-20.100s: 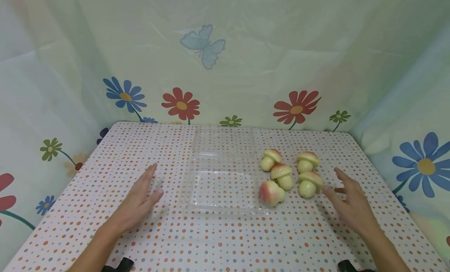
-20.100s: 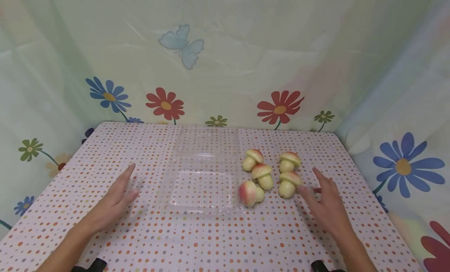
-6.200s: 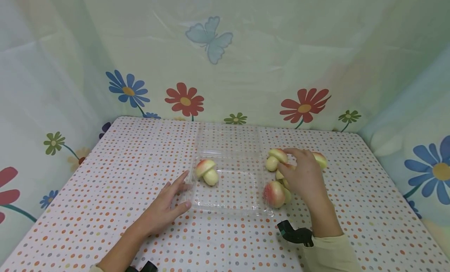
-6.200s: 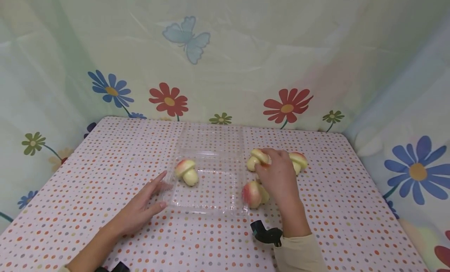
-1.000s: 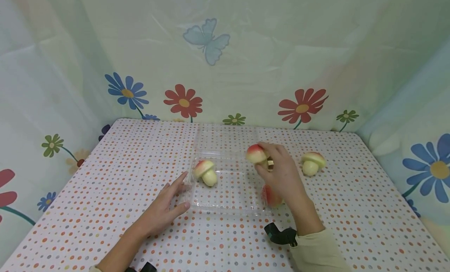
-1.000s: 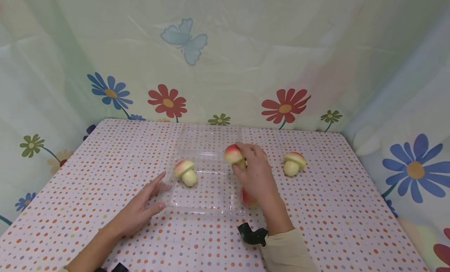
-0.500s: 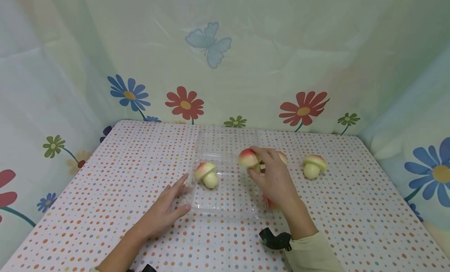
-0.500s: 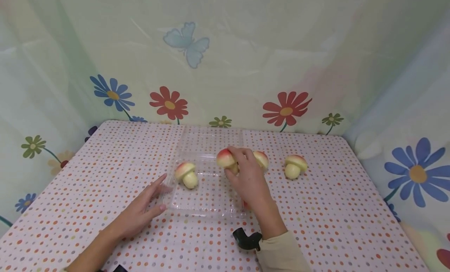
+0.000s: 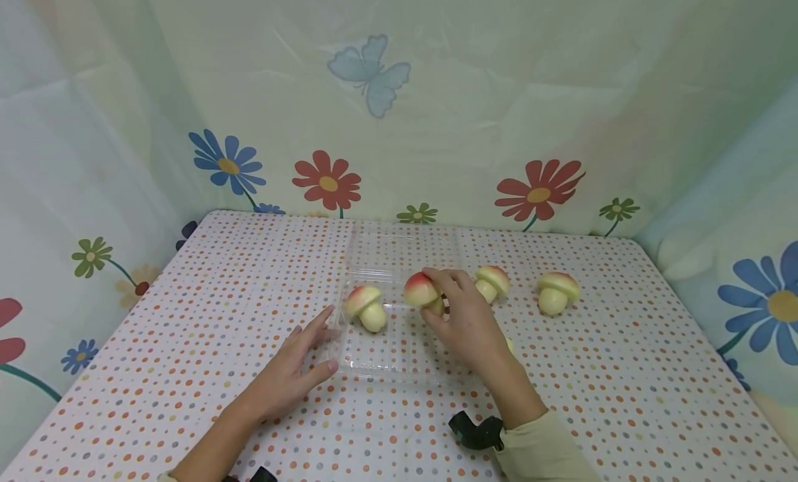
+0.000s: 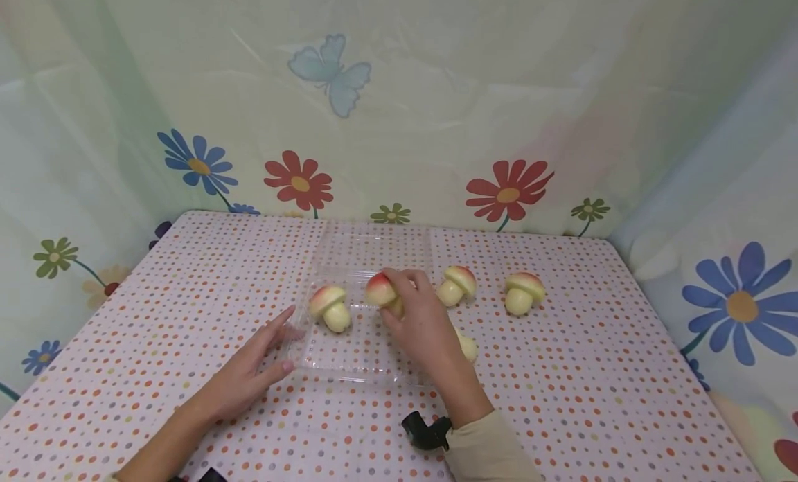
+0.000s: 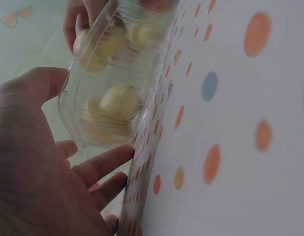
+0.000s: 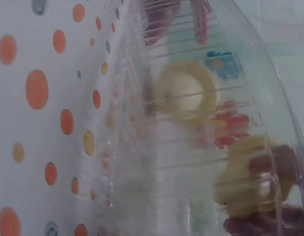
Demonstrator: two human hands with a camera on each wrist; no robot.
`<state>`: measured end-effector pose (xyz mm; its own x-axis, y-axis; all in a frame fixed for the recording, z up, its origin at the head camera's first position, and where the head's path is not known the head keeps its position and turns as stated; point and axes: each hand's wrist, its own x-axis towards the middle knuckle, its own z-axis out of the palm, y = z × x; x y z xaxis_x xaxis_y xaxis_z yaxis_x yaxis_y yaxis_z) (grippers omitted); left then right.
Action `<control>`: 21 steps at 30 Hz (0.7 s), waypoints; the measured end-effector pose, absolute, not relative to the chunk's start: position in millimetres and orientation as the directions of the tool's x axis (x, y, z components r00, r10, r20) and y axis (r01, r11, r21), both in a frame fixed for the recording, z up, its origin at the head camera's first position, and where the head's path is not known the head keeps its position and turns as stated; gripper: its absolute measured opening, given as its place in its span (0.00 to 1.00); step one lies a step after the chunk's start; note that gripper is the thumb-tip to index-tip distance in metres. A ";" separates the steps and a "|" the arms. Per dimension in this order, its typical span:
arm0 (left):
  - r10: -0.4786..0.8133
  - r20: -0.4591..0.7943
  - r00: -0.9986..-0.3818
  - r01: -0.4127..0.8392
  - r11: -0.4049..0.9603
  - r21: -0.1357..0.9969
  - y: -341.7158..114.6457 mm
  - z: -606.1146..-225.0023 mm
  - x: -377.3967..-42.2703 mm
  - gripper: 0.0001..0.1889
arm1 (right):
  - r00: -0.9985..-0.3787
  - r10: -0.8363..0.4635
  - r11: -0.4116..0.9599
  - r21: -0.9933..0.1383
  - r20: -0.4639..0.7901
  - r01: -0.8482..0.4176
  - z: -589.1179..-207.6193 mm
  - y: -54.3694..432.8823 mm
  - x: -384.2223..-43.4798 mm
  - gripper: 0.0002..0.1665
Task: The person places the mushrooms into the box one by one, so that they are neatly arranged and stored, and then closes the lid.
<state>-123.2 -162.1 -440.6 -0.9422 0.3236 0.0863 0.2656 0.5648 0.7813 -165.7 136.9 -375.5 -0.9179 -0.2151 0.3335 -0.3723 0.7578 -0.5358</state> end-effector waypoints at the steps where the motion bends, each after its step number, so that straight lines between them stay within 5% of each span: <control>1: 0.323 0.088 -0.942 0.266 0.565 0.781 -162.0 -440.5 -123.2 0.44 | -0.916 -0.217 0.761 -0.530 0.337 -0.375 -375.9 135.9 -165.3 0.37; 21: 0.335 0.098 -0.937 0.281 0.559 0.780 -162.2 -440.7 -123.7 0.44 | -0.905 -0.231 0.769 -0.503 0.358 -0.395 -387.5 122.1 -164.4 0.39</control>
